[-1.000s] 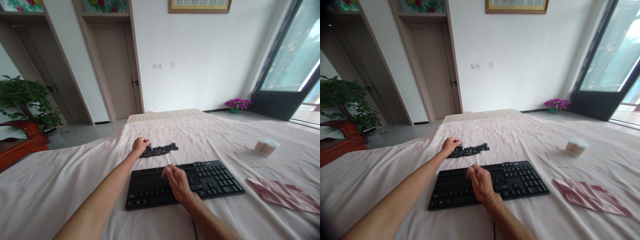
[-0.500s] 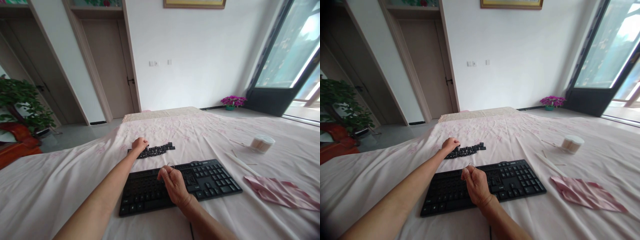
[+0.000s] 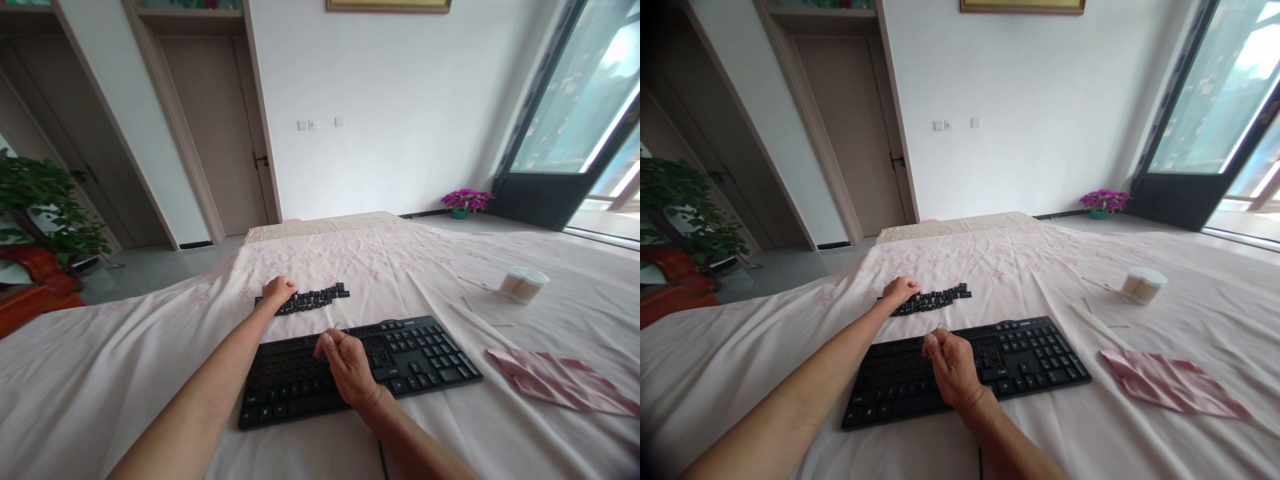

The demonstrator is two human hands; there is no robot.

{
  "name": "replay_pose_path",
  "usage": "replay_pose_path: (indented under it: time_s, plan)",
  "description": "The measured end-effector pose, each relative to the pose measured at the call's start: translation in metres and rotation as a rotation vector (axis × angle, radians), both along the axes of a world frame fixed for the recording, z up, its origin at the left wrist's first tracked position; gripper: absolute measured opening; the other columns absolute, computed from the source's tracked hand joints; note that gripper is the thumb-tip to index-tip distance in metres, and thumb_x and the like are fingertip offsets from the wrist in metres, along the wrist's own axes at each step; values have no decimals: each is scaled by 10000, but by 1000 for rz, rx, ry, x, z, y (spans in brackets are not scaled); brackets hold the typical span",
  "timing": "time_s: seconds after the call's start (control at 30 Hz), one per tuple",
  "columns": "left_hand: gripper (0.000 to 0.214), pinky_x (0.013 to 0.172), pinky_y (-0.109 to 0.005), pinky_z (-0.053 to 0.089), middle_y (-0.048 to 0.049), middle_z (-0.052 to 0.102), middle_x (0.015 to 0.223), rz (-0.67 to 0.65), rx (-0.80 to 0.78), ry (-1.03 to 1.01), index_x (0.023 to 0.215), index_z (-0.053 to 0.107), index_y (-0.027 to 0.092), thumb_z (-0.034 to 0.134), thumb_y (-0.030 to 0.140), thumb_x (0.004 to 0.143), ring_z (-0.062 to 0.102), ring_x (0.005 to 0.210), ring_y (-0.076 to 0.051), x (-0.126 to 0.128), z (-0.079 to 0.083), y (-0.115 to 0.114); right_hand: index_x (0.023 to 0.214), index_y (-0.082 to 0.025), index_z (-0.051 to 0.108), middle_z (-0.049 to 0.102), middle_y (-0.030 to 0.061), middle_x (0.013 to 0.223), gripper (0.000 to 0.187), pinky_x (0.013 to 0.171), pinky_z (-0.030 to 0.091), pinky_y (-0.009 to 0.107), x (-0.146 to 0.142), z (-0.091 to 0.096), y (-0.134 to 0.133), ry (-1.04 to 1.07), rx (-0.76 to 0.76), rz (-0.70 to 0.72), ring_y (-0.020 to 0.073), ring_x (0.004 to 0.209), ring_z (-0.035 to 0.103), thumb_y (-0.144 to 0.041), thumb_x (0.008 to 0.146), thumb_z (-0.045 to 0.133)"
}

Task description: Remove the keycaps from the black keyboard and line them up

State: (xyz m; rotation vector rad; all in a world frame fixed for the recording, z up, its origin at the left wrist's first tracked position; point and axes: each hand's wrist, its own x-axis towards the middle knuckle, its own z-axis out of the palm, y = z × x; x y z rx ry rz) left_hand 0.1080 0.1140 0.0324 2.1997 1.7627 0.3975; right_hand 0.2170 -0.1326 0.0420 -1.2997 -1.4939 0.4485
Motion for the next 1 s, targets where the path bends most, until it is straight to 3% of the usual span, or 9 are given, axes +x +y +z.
replay_pose_path:
  time_s: [0.2, 0.37, 0.57, 0.67, 0.77, 1.0]
  plan:
    - [183, 805, -286, 427, -1, 732, 962, 0, 10, -22, 844, 730, 295, 648, 355, 691, 647, 934, -221, -4, 8, -6, 675, -168, 617, 444, -20, 503, 476, 523, 355, 216, 1, -2, 0, 101, -24, 0, 108, 493, 458, -451, 949, 351]
    - [312, 867, -313, 417, -30, 685, 1111, 8, 109, -84, 1014, 692, 274, 606, 408, 746, 602, 1036, -242, -8, 22, -25, 670, -157, 627, 410, -35, 462, 508, 494, 339, 213, 3, 2, 2, 230, -59, -58, 95, 446, 428, -487, 943, 354]
    - [251, 882, -250, 425, 26, 684, 1097, -160, 185, -213, 1010, 689, 296, 539, 360, 819, 596, 1027, -176, -7, 38, -86, 656, -149, 624, 409, -37, 463, 513, 481, 306, 215, 20, 15, -2, 241, -75, 31, 85, 440, 388, -502, 934, 377]
    - [204, 894, -256, 429, -2, 703, 1005, -357, 190, -354, 934, 713, 252, 571, 286, 791, 608, 982, -180, -11, 36, -124, 641, -146, 622, 401, -36, 474, 514, 487, 293, 218, 27, 17, -6, 163, -90, 132, 84, 456, 377, -492, 937, 382]
    - [195, 886, -258, 435, -5, 697, 979, -437, 147, -417, 915, 717, 246, 580, 254, 777, 612, 950, -178, -18, 30, -154, 632, -143, 618, 427, -27, 496, 531, 501, 304, 221, 26, 17, -9, 117, -87, 192, 88, 477, 391, -498, 938, 368]
    - [168, 735, -223, 436, 2, 660, 860, -570, 27, -359, 843, 727, 243, 603, 199, 739, 592, 837, -161, -36, 17, -184, 615, -146, 602, 480, -17, 539, 526, 562, 347, 219, 18, 11, -9, -1, -78, 266, 96, 534, 451, -483, 942, 364]
